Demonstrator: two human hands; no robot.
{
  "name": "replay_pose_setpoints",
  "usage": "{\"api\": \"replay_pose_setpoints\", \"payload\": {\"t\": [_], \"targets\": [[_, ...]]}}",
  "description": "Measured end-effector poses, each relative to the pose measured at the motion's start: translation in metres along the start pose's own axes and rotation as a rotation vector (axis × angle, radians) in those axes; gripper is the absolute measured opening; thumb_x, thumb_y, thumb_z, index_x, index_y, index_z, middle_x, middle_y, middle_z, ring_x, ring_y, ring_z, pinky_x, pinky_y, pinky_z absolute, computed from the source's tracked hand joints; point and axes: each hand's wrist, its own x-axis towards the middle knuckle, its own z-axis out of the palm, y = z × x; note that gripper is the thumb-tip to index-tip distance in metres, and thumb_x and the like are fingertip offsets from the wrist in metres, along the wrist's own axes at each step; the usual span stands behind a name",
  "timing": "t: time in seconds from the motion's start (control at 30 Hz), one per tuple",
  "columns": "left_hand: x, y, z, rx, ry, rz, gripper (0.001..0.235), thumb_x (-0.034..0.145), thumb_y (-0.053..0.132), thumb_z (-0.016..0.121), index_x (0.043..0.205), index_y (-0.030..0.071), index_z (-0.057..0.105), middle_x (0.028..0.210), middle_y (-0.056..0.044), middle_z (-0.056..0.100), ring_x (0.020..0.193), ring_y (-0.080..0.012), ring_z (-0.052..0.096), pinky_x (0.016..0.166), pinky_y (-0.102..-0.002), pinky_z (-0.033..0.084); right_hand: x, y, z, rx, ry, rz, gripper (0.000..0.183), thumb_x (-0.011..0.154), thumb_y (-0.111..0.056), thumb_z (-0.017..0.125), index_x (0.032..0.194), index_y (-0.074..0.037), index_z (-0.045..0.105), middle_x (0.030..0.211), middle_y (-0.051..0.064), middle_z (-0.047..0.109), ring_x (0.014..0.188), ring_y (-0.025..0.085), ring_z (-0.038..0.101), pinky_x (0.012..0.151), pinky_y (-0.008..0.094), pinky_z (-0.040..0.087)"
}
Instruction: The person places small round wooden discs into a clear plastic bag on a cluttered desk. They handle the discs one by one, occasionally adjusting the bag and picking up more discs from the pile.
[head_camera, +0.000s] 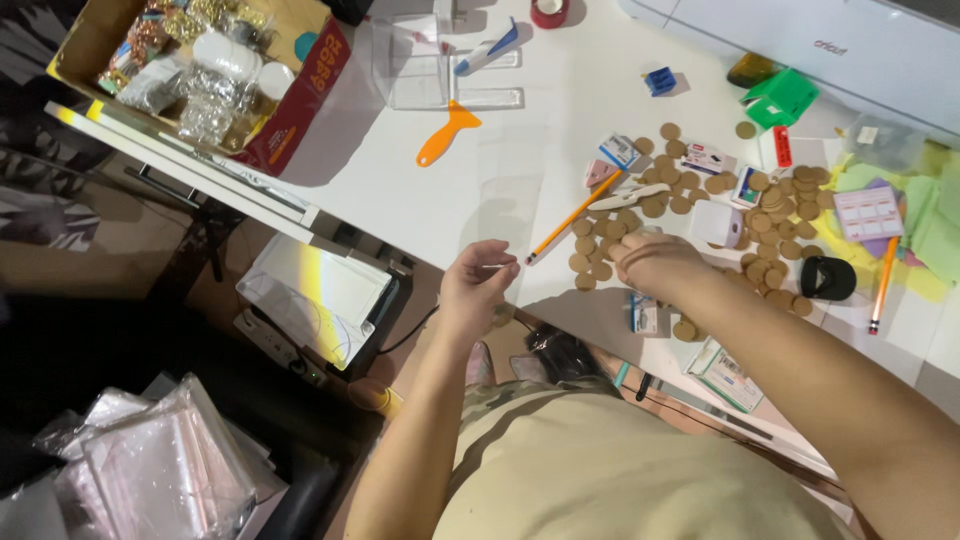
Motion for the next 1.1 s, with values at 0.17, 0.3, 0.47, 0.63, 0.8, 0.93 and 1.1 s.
{"api": "replay_pose_setpoints", "payload": {"t": [0.17,0.3,0.47,0.63,0.8,0.93,1.1], "targets": [[-0.001,-0.01,0.0,-0.006,0.008,0.046,0.033,0.075,0.008,0.075,0.106,0.008,0.064,0.087,-0.009,0.067,0.078,-0.0131,0.062,0.068,-0.026,0.055,0.0,-0.004,-0.043,0.136,0.237,-0.032,0.016,0.081,-0.025,0.058,0.094,-0.018,0.065,0.089,0.002,0.066,0.09,0.021,0.064,0.078,0.034,0.051],[0.002,-0.018,-0.003,0.009,0.029,0.079,0.032,0.074,0.007,0.075,0.105,0.009,0.065,0.085,-0.008,0.068,0.076,-0.0131,0.063,0.069,-0.026,0.054,-0.031,-0.046,-0.129,0.64,0.854,-0.359,0.011,0.082,-0.013,0.07,0.093,-0.015,0.071,0.067,0.0,0.062,0.067,0.018,0.06,0.067,0.026,0.048],[-0.005,0.003,0.0,-0.02,0.024,0.07,0.026,0.076,0.005,0.071,0.101,0.01,0.064,0.083,-0.004,0.067,0.073,-0.009,0.061,0.071,-0.022,0.05,-0.047,-0.092,-0.206,0.681,0.869,-0.436,0.006,0.085,-0.008,0.067,0.091,-0.008,0.068,0.11,0.013,0.063,0.102,0.025,0.06,0.073,0.032,0.051],[0.002,0.01,-0.005,-0.134,-0.05,0.131,0.023,0.077,0.003,0.07,0.097,0.011,0.063,0.084,-0.006,0.065,0.076,-0.0094,0.063,0.075,-0.02,0.053,-0.038,-0.111,-0.241,0.789,0.725,-0.314,0.011,0.087,-0.007,0.06,0.095,-0.007,0.068,0.122,0.013,0.057,0.089,0.014,0.059,0.075,0.025,0.048],[0.016,0.032,-0.01,0.01,-0.041,0.189,0.02,0.079,0.009,0.071,0.097,0.015,0.064,0.083,0.0,0.066,0.074,-0.0062,0.061,0.067,-0.02,0.048,-0.044,-0.133,-0.281,0.96,0.469,-0.042,0.016,0.084,-0.012,0.056,0.095,-0.006,0.067,0.109,0.0,0.063,0.061,0.01,0.057,0.033,0.028,0.052],[0.023,0.039,-0.011,-0.003,-0.055,0.194,0.019,0.08,0.008,0.069,0.098,0.014,0.062,0.084,-0.002,0.065,0.069,-0.0069,0.056,0.064,-0.02,0.045,-0.029,-0.124,-0.276,0.708,0.581,-0.043,0.019,0.084,-0.023,0.063,0.1,-0.016,0.07,0.1,-0.004,0.063,0.081,0.009,0.056,0.067,0.026,0.042],[0.032,0.024,-0.009,-0.168,-0.08,0.107,0.023,0.078,0.007,0.068,0.1,0.013,0.062,0.09,-0.006,0.067,0.067,-0.0067,0.058,0.039,-0.021,0.039,-0.027,-0.116,-0.271,0.764,0.689,-0.279,0.021,0.082,0.0,0.058,0.1,-0.004,0.068,0.101,0.005,0.066,0.09,0.012,0.062,0.083,0.022,0.048]]}}
